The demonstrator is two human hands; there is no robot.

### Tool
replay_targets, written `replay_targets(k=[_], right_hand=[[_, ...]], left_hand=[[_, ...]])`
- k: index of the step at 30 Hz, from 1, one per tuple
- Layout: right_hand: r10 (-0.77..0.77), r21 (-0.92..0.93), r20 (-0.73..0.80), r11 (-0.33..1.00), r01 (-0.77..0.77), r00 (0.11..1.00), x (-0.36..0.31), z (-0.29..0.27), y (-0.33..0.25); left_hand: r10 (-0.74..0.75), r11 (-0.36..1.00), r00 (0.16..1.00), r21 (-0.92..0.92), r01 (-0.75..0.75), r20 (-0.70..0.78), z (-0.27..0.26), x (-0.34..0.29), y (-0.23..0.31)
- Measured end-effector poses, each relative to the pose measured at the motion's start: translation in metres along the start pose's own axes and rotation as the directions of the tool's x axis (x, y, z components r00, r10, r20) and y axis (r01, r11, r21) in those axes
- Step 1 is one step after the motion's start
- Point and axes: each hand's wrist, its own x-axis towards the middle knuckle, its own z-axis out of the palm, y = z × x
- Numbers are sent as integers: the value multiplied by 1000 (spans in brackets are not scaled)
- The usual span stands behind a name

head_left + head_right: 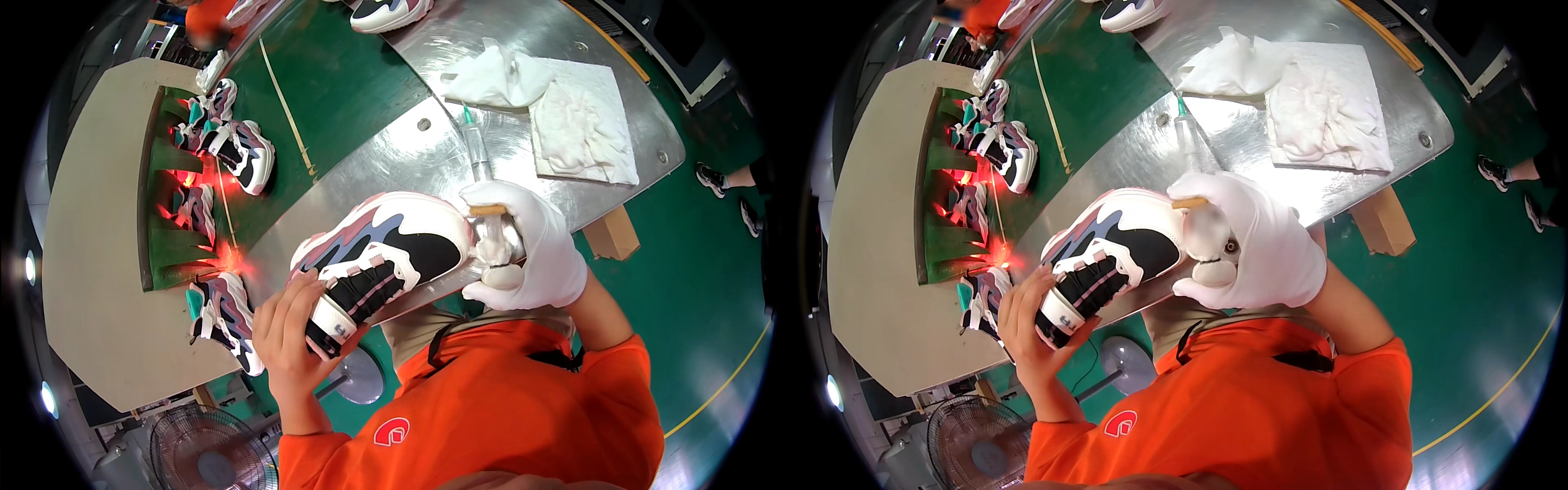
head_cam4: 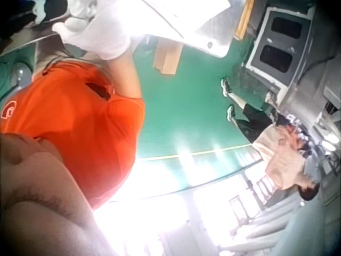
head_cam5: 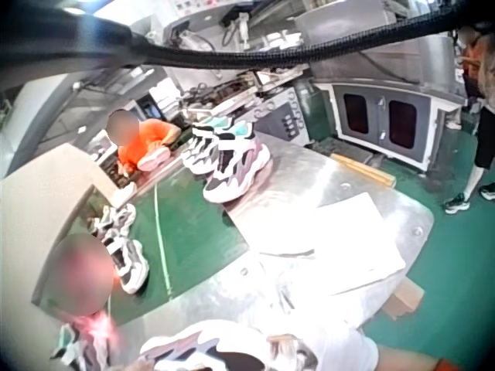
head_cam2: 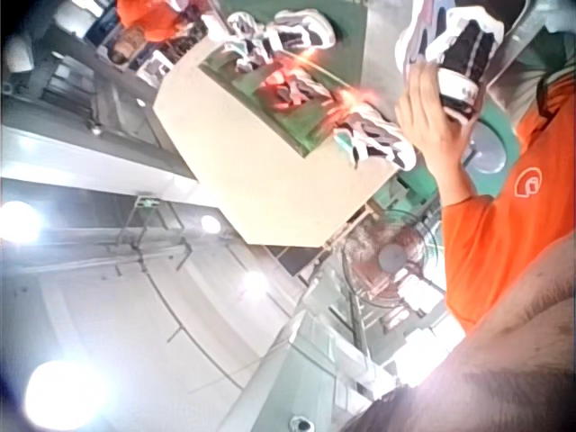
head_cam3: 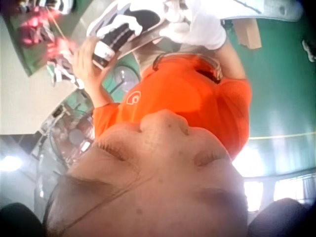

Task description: The person applies glue to the seams of a multi-colored sneaker using a syringe with a brush tip. They hold the shoe in their left hand and apply the adhesive along the edges of the sole and upper, then place the shoe on a metal table. The process is repeated for multiple shoes in a factory setting.

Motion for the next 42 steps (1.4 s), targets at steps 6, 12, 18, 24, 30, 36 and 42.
replay_targets(k=[6, 12, 18, 24, 30, 36, 42], right_hand=[[-99, -38, 116, 994, 104, 988, 10, -2, 1], [-115, -103, 113, 987, 127, 987, 10, -9, -1], [141, 29, 15, 990, -142, 990, -6, -21, -9], [651, 233, -161, 755, -613, 742, -28, -38, -25], [248, 819, 50, 544, -181, 968, -60, -36, -39], [-18, 858, 84, 509, -63, 996, -71, -34, -24], [119, 836, 134, 519, -176, 984, -71, -39, -31]], left_hand=[[-19, 1000, 1000, -17, 19, 9, 0, 2, -2], [-23, 999, 1000, -28, 23, 10, 0, 5, -1], [-18, 1000, 1000, 9, 17, 11, -1, 5, 5], [-64, 986, 996, 148, 72, -61, 7, -19, 31], [-76, 961, 988, 254, 108, -131, 20, -31, 59], [-31, 937, 981, 336, 94, -189, 30, -39, 64], [-30, 941, 981, 324, 92, -191, 30, -38, 71]])
